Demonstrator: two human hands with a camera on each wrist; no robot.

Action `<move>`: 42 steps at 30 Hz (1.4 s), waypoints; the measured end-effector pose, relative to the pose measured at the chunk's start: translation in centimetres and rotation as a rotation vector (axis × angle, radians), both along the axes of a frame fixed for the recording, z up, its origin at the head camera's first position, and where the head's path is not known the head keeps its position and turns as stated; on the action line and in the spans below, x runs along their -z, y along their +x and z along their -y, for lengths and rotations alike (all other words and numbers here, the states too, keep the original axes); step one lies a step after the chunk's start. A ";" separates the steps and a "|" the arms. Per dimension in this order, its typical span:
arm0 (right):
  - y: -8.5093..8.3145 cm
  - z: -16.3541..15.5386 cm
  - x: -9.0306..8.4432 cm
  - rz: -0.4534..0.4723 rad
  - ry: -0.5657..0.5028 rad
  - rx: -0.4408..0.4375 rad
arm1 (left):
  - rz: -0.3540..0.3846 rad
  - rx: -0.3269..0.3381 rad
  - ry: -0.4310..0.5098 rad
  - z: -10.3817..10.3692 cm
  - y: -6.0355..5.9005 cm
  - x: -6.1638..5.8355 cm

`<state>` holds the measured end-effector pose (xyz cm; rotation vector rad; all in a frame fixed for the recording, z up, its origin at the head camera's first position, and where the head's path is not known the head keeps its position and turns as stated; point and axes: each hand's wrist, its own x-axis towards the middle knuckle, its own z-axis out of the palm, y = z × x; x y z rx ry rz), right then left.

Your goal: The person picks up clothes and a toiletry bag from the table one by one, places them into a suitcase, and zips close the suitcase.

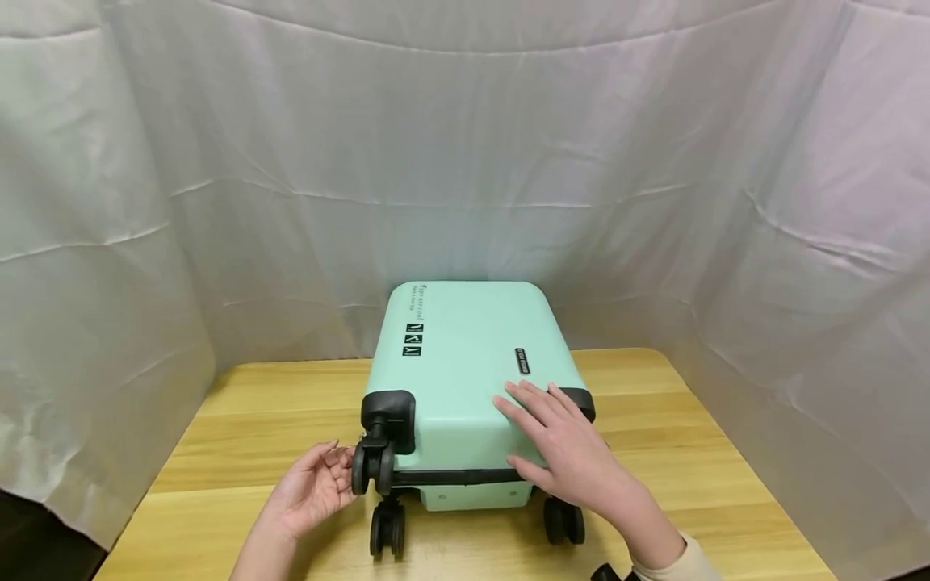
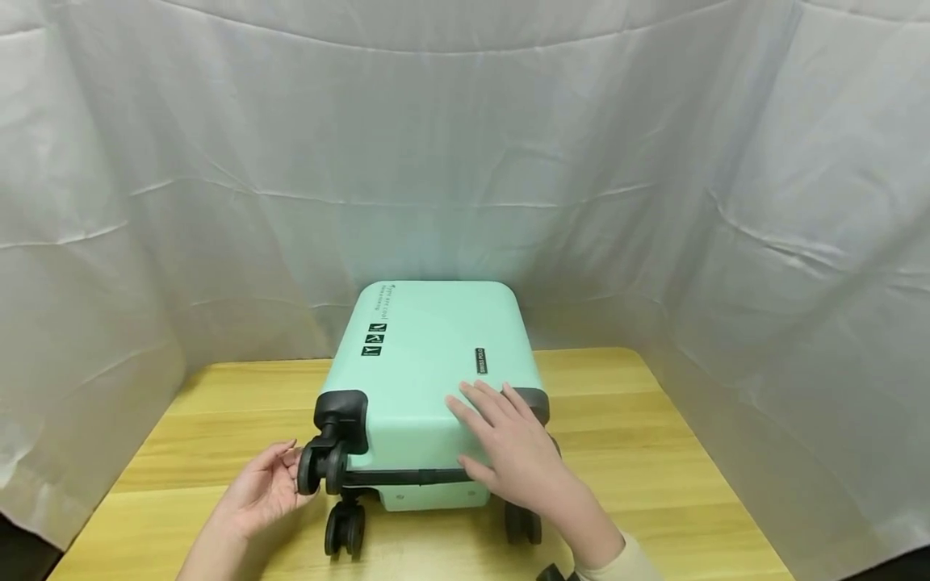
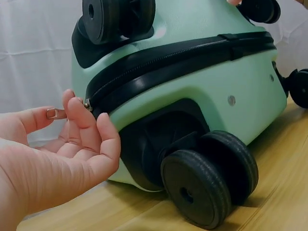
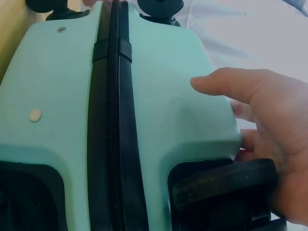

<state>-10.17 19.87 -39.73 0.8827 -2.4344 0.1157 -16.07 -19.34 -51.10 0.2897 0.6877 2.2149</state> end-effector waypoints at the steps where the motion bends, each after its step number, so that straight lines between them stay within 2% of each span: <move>1: 0.0 0.0 0.0 0.000 -0.001 0.001 | -0.011 0.000 -0.015 0.0 0.0 0.0; 9: 0.0 -0.3 0.1 0.001 0.002 0.011 | -0.159 0.021 -0.160 -0.3 -0.2 0.0; 15: 0.0 -0.3 0.0 -0.011 -0.012 0.008 | -0.199 -0.048 -0.299 0.2 -0.3 -0.3; 17: 0.0 -0.3 0.0 -0.007 -0.016 0.006 | -0.203 -0.070 -0.318 0.5 -0.3 -0.4; 25: 0.1 -0.1 -0.3 0.011 -0.006 0.026 | -0.204 -0.129 -0.271 1.8 -0.3 -1.2; 32: 0.1 -0.1 -0.6 0.059 -0.014 0.029 | -0.265 -0.165 -0.258 3.1 0.2 -1.9; 42: 0.3 0.0 -1.5 0.110 0.023 0.025 | -0.360 -0.274 -0.280 4.6 0.5 -4.5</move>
